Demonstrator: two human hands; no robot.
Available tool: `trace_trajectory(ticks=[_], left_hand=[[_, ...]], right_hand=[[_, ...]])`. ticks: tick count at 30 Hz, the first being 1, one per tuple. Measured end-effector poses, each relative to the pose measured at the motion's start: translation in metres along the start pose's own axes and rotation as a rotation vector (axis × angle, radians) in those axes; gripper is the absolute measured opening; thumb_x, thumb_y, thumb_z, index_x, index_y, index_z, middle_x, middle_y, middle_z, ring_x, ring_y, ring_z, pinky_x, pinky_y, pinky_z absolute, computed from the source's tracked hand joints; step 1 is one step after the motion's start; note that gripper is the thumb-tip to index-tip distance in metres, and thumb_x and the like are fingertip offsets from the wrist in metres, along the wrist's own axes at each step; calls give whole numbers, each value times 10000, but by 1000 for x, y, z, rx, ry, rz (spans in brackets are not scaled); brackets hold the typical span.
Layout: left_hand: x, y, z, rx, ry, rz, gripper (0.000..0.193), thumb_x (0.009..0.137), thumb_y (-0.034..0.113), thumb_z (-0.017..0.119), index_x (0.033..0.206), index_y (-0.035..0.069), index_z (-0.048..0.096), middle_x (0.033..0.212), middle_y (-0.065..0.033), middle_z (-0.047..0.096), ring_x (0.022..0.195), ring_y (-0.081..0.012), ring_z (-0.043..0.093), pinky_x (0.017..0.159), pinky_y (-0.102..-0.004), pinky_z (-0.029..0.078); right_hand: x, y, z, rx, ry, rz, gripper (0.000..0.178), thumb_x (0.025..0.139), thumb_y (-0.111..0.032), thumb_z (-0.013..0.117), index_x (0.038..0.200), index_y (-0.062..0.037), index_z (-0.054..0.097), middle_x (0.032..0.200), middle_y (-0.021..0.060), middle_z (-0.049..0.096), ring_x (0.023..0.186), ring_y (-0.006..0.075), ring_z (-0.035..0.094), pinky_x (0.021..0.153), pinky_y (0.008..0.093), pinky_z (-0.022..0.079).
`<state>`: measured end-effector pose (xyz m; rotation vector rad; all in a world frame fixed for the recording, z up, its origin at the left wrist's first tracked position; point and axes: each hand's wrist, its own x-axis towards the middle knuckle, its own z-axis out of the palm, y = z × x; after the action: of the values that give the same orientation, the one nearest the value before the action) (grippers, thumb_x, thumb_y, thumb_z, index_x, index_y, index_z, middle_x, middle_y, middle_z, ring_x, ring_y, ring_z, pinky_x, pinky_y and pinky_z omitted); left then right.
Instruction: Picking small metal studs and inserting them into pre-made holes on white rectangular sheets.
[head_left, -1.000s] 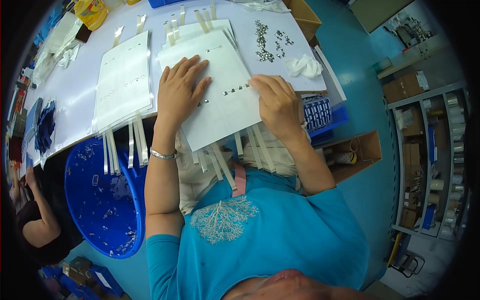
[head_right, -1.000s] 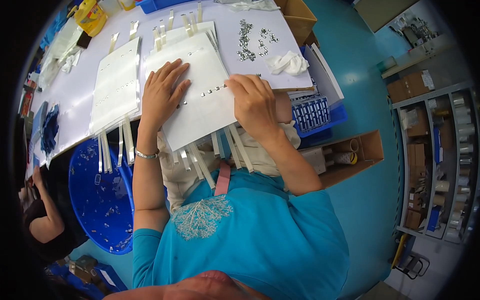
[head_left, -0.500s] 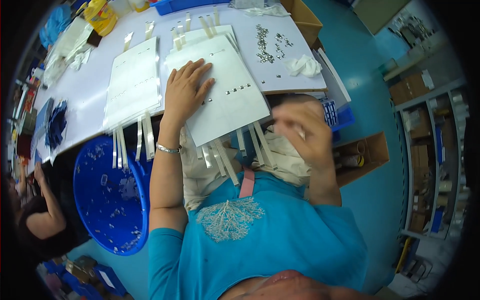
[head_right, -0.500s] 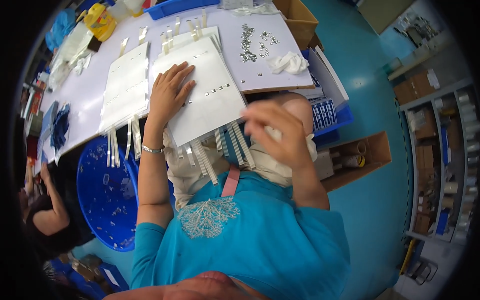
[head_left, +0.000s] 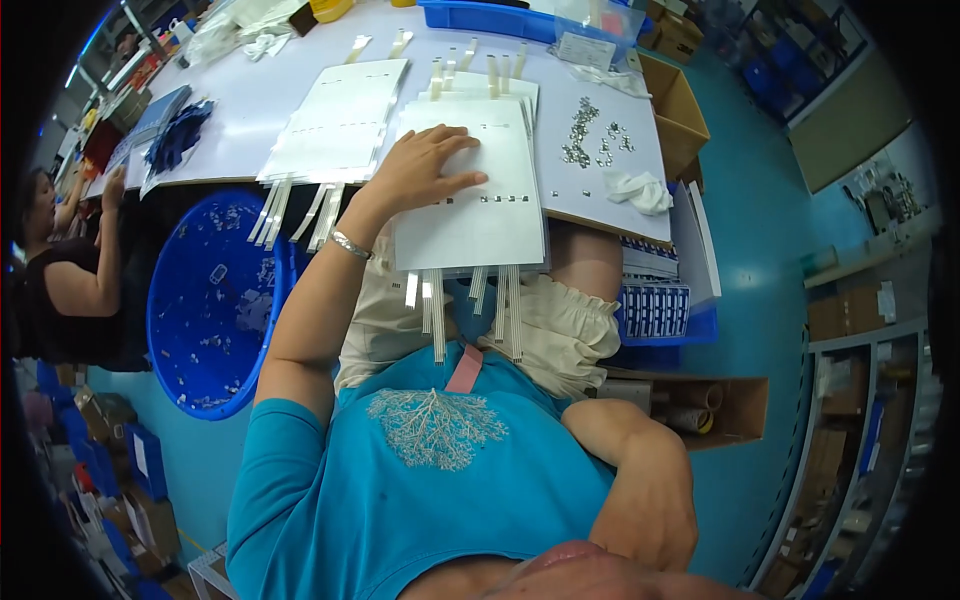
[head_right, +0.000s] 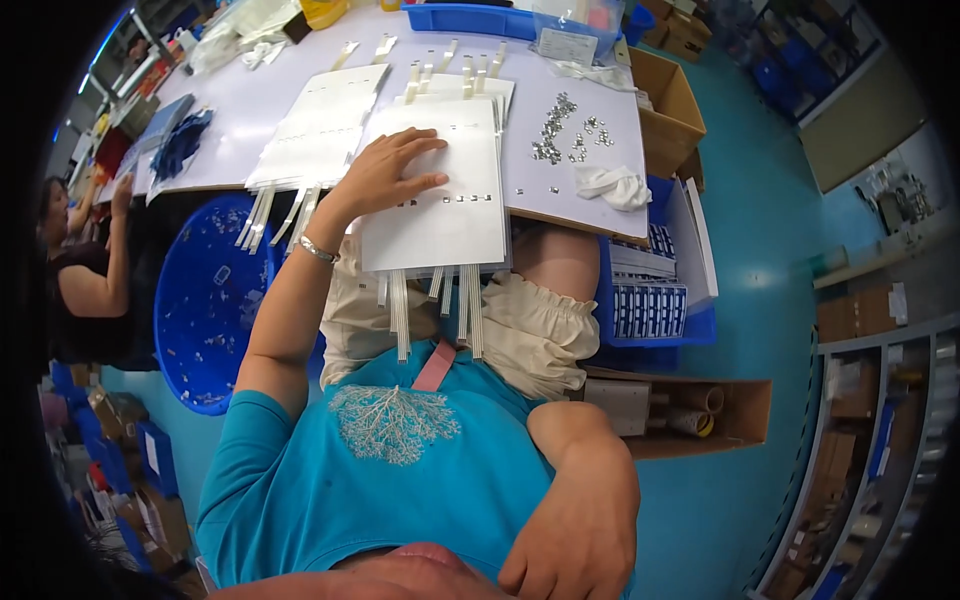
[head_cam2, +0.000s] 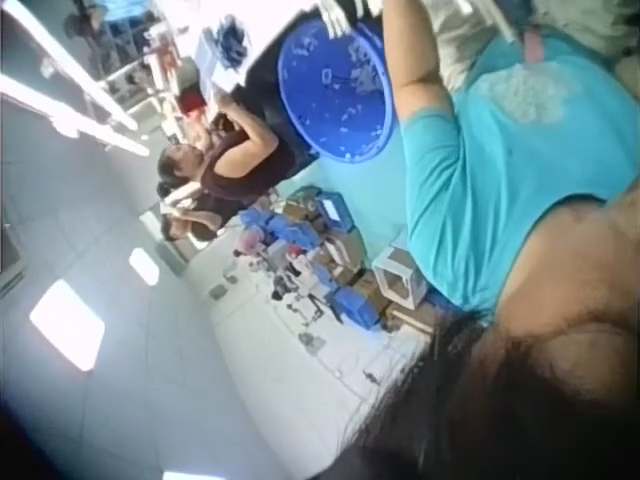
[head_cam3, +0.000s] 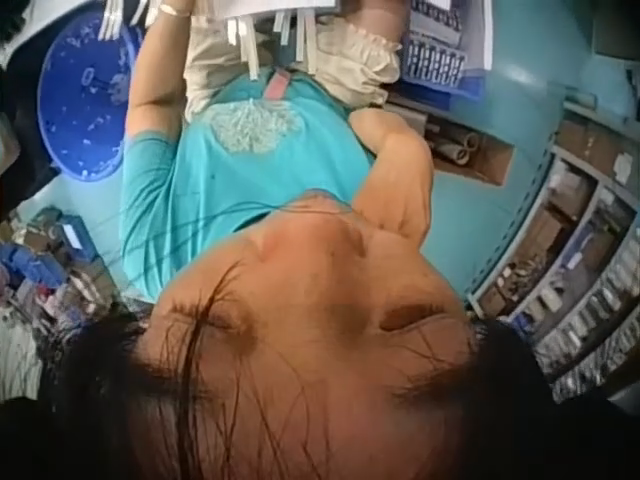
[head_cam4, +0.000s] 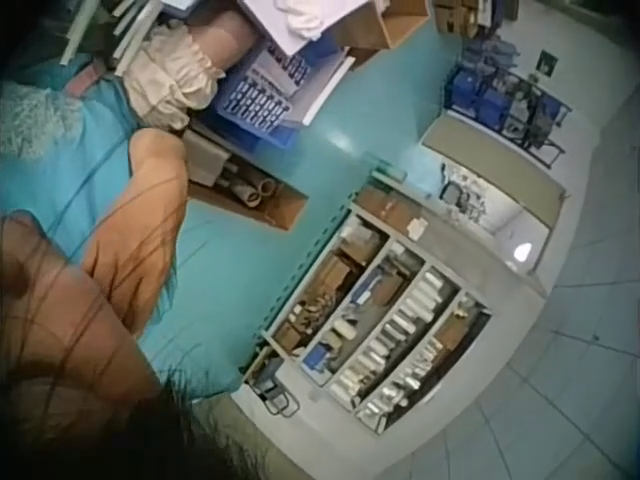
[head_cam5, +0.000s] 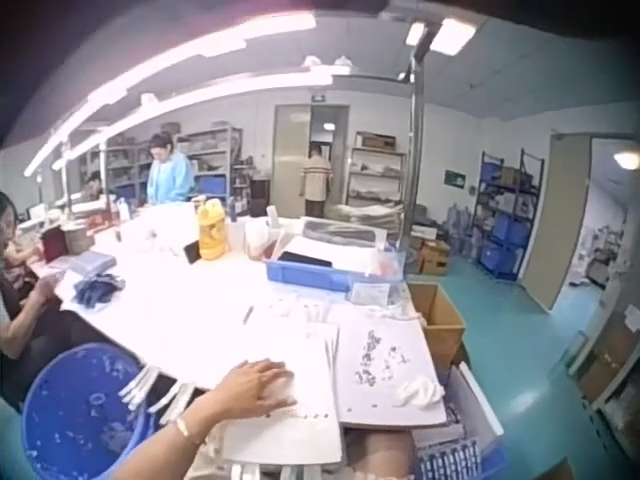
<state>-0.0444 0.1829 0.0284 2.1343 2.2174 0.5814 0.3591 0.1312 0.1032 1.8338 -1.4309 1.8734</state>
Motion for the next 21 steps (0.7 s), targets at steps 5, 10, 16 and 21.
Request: trace_trajectory(ticks=[5, 10, 16, 21], left_hand=[[9, 13, 0, 131, -70, -8, 710, 1023, 613, 686, 1521, 109, 643, 1584, -183, 582, 1423, -384, 580, 1211, -474, 440], [19, -18, 10, 105, -57, -5, 745, 1030, 632, 664, 1563, 115, 606, 1607, -165, 565, 1447, -358, 570, 1212, -459, 442], [40, -15, 25, 103, -8, -75, 786, 1008, 677, 661, 1564, 124, 608, 1623, -100, 563, 1494, -319, 540, 1268, -536, 379], [41, -22, 28, 50, 4, -61, 780, 1008, 677, 657, 1566, 135, 606, 1661, -85, 536, 1555, -336, 474, 1300, -574, 323]], right_hand=[[-18, -4, 4, 7, -100, -51, 216, 1057, -86, 583, 993, 3, 769, 965, 168, 686, 880, 309, 659, 796, 464, 553], [-19, -5, -1, 22, -195, -58, 213, 1054, -76, 581, 985, 3, 767, 967, 172, 691, 887, 310, 665, 787, 463, 550], [-27, 27, -76, -819, 562, 112, 147, 976, -86, 714, 1044, 25, 781, 1014, 152, 780, 831, 278, 738, 730, 389, 585], [-87, 92, -172, -2052, 678, 934, 341, 975, -173, 791, 1297, -61, 780, 1465, 148, 660, 1436, 370, 552, 1180, 527, 425]])
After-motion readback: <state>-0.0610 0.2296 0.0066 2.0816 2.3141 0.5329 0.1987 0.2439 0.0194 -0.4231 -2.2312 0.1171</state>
